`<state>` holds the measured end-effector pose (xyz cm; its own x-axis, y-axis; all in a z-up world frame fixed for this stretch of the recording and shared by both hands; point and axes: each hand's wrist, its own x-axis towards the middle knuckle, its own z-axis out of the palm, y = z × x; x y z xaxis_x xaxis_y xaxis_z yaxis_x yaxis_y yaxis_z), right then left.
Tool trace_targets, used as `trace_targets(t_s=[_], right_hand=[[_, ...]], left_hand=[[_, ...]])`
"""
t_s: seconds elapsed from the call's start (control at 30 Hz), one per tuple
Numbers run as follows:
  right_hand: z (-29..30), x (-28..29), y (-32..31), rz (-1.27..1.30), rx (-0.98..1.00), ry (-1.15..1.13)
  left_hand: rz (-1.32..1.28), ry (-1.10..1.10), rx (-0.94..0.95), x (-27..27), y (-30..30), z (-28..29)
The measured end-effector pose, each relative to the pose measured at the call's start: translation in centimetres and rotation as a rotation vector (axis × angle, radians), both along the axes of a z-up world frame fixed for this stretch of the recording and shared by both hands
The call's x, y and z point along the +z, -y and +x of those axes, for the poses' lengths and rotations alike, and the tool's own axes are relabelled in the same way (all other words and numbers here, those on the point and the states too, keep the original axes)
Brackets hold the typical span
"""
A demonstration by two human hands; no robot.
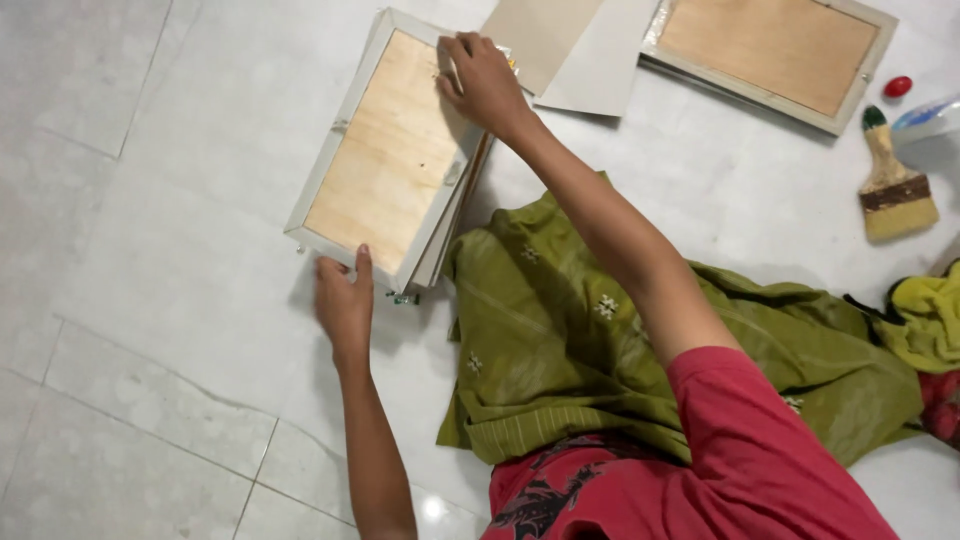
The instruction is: Cleaning a picture frame with a cloth and inserting backing boards to assemble it.
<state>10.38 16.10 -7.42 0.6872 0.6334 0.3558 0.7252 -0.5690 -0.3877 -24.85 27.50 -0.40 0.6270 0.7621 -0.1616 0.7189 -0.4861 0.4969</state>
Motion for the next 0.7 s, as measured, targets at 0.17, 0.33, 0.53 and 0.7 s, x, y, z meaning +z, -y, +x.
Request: trace_targets(t_s=[0.17, 0.33, 0.53, 0.7], right_hand=[[-0.7, 0.8, 8.2, 0.221, -0.069, -0.207], [-0.5, -3.8, 24.1, 0.346, -0.325, -0.4], [1.5, -11.2, 44.6, 0.304, -0.804, -0.323], [3.5, -10.3, 52.9, 0.362, -1.172, -0.512]], left_hand=[[0.271, 0.193, -0.103, 3.8, 2.9, 3.6], [-0.319, 0.113, -0.235, 1.9, 12.1, 12.8], [-0.712, 0.019, -0.752, -10.8, 24.7, 27.0], [-0.387, 0.3, -0.623, -20.8, 30.5, 37.5]])
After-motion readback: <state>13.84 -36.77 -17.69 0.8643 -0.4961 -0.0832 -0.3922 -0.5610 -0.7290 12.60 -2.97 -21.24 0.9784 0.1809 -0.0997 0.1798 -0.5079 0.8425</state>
